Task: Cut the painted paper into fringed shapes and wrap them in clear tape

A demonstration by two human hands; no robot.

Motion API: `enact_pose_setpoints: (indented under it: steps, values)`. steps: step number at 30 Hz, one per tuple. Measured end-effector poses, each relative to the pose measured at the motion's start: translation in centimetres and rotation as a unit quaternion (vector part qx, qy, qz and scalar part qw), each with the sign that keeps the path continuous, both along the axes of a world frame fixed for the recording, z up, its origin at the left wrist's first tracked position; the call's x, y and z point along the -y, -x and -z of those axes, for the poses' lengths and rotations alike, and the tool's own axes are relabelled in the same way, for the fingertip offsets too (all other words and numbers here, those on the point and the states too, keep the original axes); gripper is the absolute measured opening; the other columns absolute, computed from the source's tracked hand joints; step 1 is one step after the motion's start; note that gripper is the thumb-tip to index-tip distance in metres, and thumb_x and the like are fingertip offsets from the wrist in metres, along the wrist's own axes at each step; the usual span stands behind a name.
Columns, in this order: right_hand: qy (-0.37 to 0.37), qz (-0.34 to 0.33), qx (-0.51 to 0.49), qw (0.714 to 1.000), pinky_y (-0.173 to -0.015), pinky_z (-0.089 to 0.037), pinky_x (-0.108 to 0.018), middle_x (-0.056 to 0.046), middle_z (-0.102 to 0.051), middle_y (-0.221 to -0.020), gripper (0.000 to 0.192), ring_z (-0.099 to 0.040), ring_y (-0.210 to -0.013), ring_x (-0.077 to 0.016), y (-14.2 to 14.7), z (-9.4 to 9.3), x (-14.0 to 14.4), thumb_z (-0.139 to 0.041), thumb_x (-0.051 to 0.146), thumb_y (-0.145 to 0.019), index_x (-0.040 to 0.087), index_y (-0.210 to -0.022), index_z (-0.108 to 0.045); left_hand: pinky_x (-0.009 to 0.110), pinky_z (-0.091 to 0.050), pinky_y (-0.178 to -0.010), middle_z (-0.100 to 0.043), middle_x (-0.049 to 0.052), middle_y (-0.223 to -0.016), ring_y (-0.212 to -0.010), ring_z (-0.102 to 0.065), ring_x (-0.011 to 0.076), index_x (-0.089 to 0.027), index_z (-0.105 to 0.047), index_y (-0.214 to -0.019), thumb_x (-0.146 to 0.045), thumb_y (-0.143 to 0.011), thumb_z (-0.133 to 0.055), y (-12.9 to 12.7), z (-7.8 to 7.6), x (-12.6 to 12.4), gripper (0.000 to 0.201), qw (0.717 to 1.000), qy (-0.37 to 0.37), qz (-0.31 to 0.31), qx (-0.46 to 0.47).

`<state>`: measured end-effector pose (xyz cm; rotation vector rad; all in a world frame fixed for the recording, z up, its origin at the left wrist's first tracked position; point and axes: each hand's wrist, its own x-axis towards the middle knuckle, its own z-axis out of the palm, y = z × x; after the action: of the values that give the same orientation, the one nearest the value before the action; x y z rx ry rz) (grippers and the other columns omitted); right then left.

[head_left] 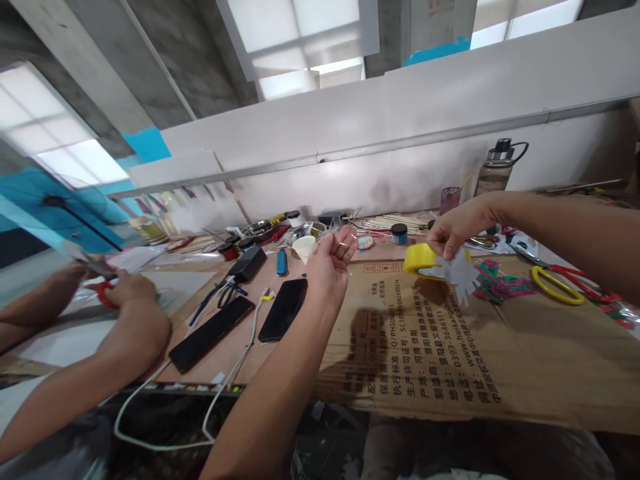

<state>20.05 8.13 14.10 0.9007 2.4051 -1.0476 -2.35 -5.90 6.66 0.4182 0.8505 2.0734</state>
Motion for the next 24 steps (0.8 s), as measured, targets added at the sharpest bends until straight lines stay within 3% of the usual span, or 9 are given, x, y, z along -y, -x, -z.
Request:
enact_pose_setpoints:
  steps: [5,9,13,17,21,24]
  values:
    - [0.032,-0.003,-0.128,0.991,-0.063,-0.039,-0.032,0.002,-0.056,-0.06,0.028,-0.047,-0.061,-0.0147,-1.4,0.9,-1.1,-0.09,0.035,-0.06,0.021,-0.06,-0.065,0.034,-0.061,-0.09,-0.08,0.009,-0.088,-0.097,-0.077,0.0211,-0.02,-0.058,-0.083,-0.017,-0.095,-0.056,-0.5,-4.8,-1.8,0.012,0.995,-0.027,0.023,-0.09]
    - [0.011,0.038,-0.256,0.966,-0.068,-0.041,-0.032,0.002,-0.056,-0.065,0.031,-0.049,-0.066,-0.0162,-1.9,3.4,-0.9,-0.086,0.044,-0.065,0.022,-0.066,-0.065,0.033,-0.062,-0.087,-0.08,0.008,-0.096,-0.101,-0.076,0.0206,-0.021,-0.057,-0.085,-0.02,-0.093,-0.06,-0.3,-7.9,-3.2,0.009,0.988,-0.038,0.006,-0.151]
    - [0.054,0.078,-0.341,0.935,-0.079,-0.044,-0.036,-0.001,-0.064,-0.079,0.034,-0.057,-0.079,-0.0191,-2.2,7.9,0.0,-0.087,0.045,-0.065,0.019,-0.066,-0.064,0.036,-0.063,-0.082,-0.08,0.008,-0.099,-0.096,-0.077,0.0221,-0.022,-0.059,-0.089,-0.023,-0.091,-0.064,-1.4,-8.0,-3.7,0.006,0.975,-0.05,0.061,-0.209]
    - [0.067,0.115,-0.425,0.895,-0.084,-0.046,-0.038,-0.004,-0.066,-0.089,0.038,-0.06,-0.088,-0.022,-2.9,11.7,1.3,-0.088,0.046,-0.066,0.019,-0.063,-0.061,0.036,-0.063,-0.077,-0.079,0.008,-0.09,-0.089,-0.078,0.0233,-0.021,-0.058,-0.085,-0.024,-0.09,-0.065,-4.2,-7.8,-3.1,0.009,0.964,-0.04,0.104,-0.24]
    - [0.04,0.212,-0.456,0.864,-0.075,-0.046,-0.036,-0.002,-0.063,-0.076,0.039,-0.057,-0.075,-0.02,-3.8,13.4,3.4,-0.085,0.051,-0.067,0.021,-0.062,-0.06,0.034,-0.063,-0.077,-0.079,0.007,-0.085,-0.091,-0.078,0.0236,-0.021,-0.059,-0.084,-0.023,-0.086,-0.07,-7.0,-8.9,-2.4,0.012,0.956,-0.014,0.132,-0.262]
    - [0.016,0.249,-0.447,0.859,-0.071,-0.046,-0.035,-0.002,-0.063,-0.074,0.037,-0.057,-0.073,-0.02,-4.5,13.8,5.0,-0.082,0.052,-0.068,0.022,-0.064,-0.061,0.034,-0.063,-0.077,-0.078,0.008,-0.08,-0.089,-0.078,0.0239,-0.02,-0.059,-0.082,-0.02,-0.085,-0.071,-8.6,-9.4,-2.2,0.013,0.949,-0.001,0.157,-0.273]
